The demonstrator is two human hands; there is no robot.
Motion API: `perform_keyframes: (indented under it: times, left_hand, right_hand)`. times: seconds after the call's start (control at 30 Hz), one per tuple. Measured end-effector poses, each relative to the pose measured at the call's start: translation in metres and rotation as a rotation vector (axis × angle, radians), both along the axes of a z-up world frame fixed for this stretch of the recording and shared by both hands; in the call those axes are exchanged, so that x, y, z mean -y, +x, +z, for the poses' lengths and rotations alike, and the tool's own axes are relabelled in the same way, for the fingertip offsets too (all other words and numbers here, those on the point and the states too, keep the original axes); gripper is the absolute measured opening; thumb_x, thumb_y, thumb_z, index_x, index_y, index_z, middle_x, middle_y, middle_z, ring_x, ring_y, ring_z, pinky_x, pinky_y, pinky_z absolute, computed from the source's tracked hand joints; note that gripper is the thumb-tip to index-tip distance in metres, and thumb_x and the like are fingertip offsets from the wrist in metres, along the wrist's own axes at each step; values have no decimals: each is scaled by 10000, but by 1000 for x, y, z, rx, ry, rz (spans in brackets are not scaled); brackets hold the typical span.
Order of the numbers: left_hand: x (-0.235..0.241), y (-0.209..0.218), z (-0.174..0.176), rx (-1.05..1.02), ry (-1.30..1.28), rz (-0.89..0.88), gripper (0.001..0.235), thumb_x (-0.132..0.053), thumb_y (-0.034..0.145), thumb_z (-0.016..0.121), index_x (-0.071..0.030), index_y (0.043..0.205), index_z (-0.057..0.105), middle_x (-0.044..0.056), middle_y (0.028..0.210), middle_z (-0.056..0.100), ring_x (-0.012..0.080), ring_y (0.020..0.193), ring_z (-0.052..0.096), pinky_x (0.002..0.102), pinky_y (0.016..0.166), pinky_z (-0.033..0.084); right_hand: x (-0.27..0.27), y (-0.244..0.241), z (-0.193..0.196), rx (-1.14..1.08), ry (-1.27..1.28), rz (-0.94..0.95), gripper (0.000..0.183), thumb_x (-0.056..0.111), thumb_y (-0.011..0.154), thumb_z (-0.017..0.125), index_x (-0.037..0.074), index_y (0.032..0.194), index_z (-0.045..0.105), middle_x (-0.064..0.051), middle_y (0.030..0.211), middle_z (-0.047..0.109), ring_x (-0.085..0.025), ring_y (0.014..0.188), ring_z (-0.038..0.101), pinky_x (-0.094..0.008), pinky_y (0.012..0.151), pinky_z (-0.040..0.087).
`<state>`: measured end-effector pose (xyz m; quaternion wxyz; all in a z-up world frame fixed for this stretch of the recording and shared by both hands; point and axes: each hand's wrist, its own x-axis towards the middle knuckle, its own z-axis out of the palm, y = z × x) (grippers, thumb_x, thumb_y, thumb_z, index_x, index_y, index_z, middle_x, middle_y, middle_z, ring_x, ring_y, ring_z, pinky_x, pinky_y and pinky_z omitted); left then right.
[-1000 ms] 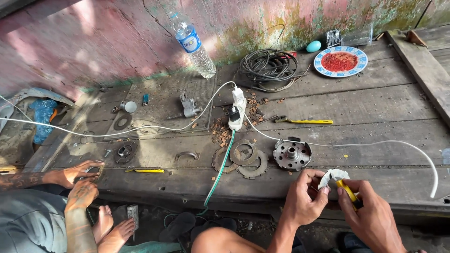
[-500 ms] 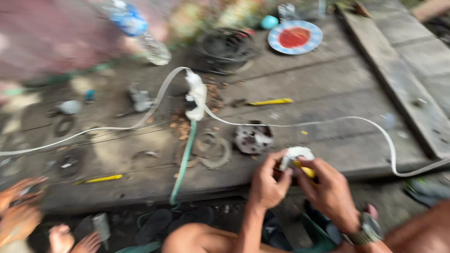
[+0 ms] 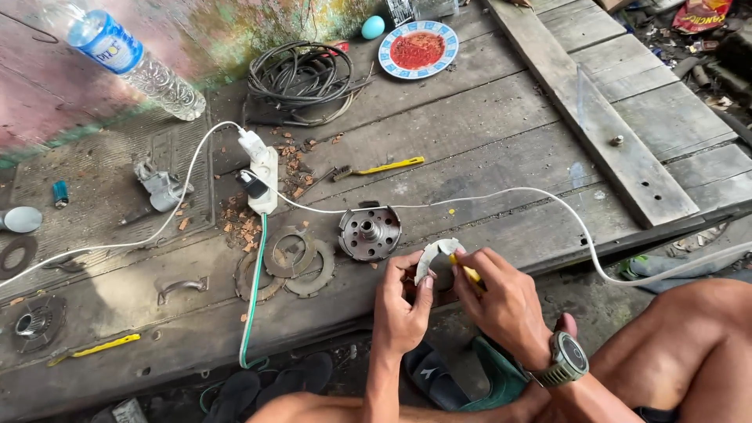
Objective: The person sits on a low stool and uses a yellow utility knife to scrape and clean a circular metal mechanical part held in their left hand. They rotate the part to access different areas while working on a wooden platform cluttered with tools and debris.
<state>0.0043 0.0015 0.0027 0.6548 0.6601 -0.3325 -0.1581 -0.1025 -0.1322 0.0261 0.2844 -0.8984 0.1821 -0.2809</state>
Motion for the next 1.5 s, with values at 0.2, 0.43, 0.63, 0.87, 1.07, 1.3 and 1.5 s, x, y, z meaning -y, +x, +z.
perform_keyframes:
  times: [0.2, 0.43, 0.63, 0.87, 1.07, 1.3, 1.5]
  left_hand:
    - [-1, 3, 0, 79, 45, 2, 354, -206, 994, 591, -3, 1282, 568, 133, 1167, 671, 222, 1037, 690, 326, 900, 574]
    - [1, 2, -1, 130, 73, 30, 335, -189, 985, 586, -8, 1266, 571, 139, 1154, 685, 233, 1016, 698, 333, 880, 571]
    - [1, 1, -11, 41, 19, 22, 299, -137, 969, 606, -32, 1247, 567, 116, 996, 713, 176, 874, 722, 290, 764, 592]
    - [4, -2, -7, 123, 55, 58, 324, -169, 971, 594, -14, 1256, 586, 110, 1104, 676, 191, 921, 684, 303, 787, 573]
    - [2, -5, 0, 157, 64, 144, 258, -187, 940, 610, -58, 1163, 601, 91, 1001, 708, 207, 846, 680, 332, 764, 562]
    - [3, -5, 2, 106, -2, 71, 225, -219, 1017, 617, -32, 1143, 604, 89, 967, 689, 174, 792, 621, 324, 687, 512]
    - [4, -3, 5, 12, 25, 75, 297, -245, 1003, 625, -39, 1216, 616, 73, 1003, 689, 158, 860, 644, 295, 718, 524]
  right_hand:
    - [-10, -1, 6, 29, 15, 119, 136, 166, 970, 644, 74, 1069, 661, -40, 765, 559, -230, 541, 565, -369, 468, 447]
    - [-11, -1, 0, 21, 6, 75, 194, 162, 962, 645, 79, 1136, 666, -43, 780, 573, -256, 527, 554, -390, 476, 440]
    - [-5, -1, 1, 74, 67, 95, 102, 118, 964, 648, 41, 1030, 657, -59, 806, 641, -179, 547, 570, -340, 485, 469]
    - [-11, -3, -3, 37, 112, 73, 174, 168, 965, 645, 76, 1111, 668, -48, 825, 653, -231, 638, 646, -351, 595, 487]
    - [-2, -2, -30, 8, 50, -52, 130, 218, 955, 672, 136, 1054, 693, -41, 913, 723, -248, 710, 674, -373, 648, 511]
    - [3, -2, -34, -20, 65, -92, 157, 190, 955, 698, 100, 1083, 717, -46, 959, 744, -219, 734, 692, -365, 653, 511]
    - [-4, -5, -42, -40, 148, -17, 227, 234, 916, 701, 130, 1117, 714, -30, 1043, 771, -237, 834, 736, -351, 751, 542]
